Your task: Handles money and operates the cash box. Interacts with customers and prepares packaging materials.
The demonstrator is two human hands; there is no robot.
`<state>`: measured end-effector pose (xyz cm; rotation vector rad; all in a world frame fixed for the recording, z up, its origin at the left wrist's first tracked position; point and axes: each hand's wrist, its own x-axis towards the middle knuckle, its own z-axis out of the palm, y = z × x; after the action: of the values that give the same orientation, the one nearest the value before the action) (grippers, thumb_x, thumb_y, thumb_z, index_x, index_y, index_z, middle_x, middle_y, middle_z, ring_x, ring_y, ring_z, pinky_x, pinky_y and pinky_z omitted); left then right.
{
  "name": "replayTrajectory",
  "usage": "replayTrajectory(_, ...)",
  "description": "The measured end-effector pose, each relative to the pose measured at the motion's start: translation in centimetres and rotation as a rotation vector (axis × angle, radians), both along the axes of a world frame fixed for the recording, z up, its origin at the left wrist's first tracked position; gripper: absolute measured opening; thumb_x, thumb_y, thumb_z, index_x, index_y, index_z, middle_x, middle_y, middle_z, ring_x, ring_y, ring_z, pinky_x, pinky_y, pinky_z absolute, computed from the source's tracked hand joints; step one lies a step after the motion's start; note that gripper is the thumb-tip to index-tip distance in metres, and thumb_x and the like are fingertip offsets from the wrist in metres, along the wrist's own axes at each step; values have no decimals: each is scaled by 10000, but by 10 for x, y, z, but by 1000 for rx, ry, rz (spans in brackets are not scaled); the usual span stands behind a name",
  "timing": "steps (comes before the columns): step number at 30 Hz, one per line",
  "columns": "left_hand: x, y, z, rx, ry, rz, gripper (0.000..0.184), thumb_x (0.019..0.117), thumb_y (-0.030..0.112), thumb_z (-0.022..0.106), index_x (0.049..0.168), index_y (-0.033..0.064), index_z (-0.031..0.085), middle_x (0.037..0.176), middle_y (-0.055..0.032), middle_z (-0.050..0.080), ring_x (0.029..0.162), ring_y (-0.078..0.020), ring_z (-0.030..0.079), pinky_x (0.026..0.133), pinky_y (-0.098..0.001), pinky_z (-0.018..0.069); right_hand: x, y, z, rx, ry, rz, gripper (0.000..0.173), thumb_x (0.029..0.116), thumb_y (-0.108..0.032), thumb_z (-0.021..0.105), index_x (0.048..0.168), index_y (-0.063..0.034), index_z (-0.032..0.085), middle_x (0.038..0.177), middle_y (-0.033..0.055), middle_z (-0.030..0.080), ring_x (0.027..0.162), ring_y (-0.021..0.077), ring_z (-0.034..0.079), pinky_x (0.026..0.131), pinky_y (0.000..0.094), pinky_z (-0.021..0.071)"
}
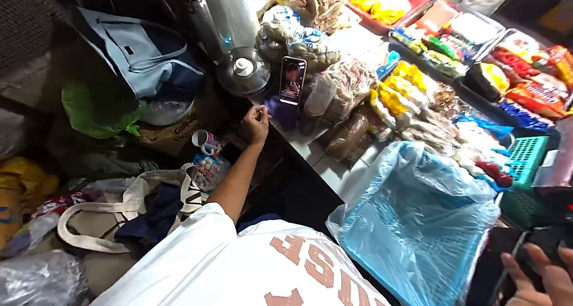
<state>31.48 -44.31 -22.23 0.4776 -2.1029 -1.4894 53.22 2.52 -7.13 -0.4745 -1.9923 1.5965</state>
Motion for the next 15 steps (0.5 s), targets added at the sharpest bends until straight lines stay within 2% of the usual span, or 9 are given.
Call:
replayTrajectory(2,-5,-3,-8,-19,-60,4,299,1050,186,564,1020,-66,722,835,-147,748,706,-203,728,748,-399,610,-27,-20,-6,69,29,32,383,992,-93,549,1350,18,467,1366,39,585,1174,155,650,923,370,598)
replayTrajectory(4,-13,-14,-18,-20,-141,2,395,1082,254,508,996,-44,753,944,-162,770,863,-242,747,871,-450,579,-46,-39,-10,115,72,57,379,976,-61,562,1334,38,492,1368,50,584,1175,164,649,923,370,600)
replayTrajectory(5,-18,-23,-25,19,-145,9,372,1075,236,524,1080,-69,737,1042,-206,752,964,-278,728,928,-454,551,-53,-48,-11,132,83,64,379,967,-56,582,1327,34,504,1367,44,587,1180,162,649,928,368,601)
replayTrajectory(6,-25,-33,-31,124,-140,19,370,1065,205,545,1228,-106,663,1180,-262,698,1083,-313,693,984,-441,537,-58,-56,-12,155,86,71,386,960,-60,597,1326,27,511,1373,33,584,1184,149,646,938,359,598)
replayTrajectory(7,-32,-44,-35,280,-132,45,442,1052,181,554,1377,-119,529,1321,-305,604,1187,-342,634,1014,-447,525,-61,-62,-13,180,91,81,397,957,-64,613,1331,30,518,1388,32,577,1197,143,640,949,353,594)
replayTrajectory(9,-46,-67,-33,442,-86,175,634,1014,200,579,1534,-47,312,1496,-300,429,1318,-361,525,1039,-483,504,-66,-68,-16,227,94,103,412,962,-74,622,1337,59,517,1423,68,549,1225,150,620,967,345,583)
replayTrajectory(11,-57,-88,-20,282,9,262,717,981,200,592,1567,-39,255,1584,-299,313,1413,-376,421,1118,-465,433,-68,-72,-17,232,78,101,408,964,-77,619,1333,66,521,1428,84,543,1230,158,617,966,343,583)
replayTrajectory(13,-64,-101,-6,109,111,279,726,984,184,582,1560,-80,228,1602,-329,254,1447,-403,365,1159,-451,390,-71,-79,-14,192,74,87,381,965,-71,613,1318,44,529,1396,53,573,1207,154,635,949,355,594)
replayTrajectory(15,-67,-99,3,218,137,300,657,992,145,564,1530,-78,261,1572,-307,308,1398,-356,426,1112,-424,434,-77,-91,-12,144,87,90,339,966,-68,615,1292,3,554,1338,11,625,1169,150,666,930,374,613)
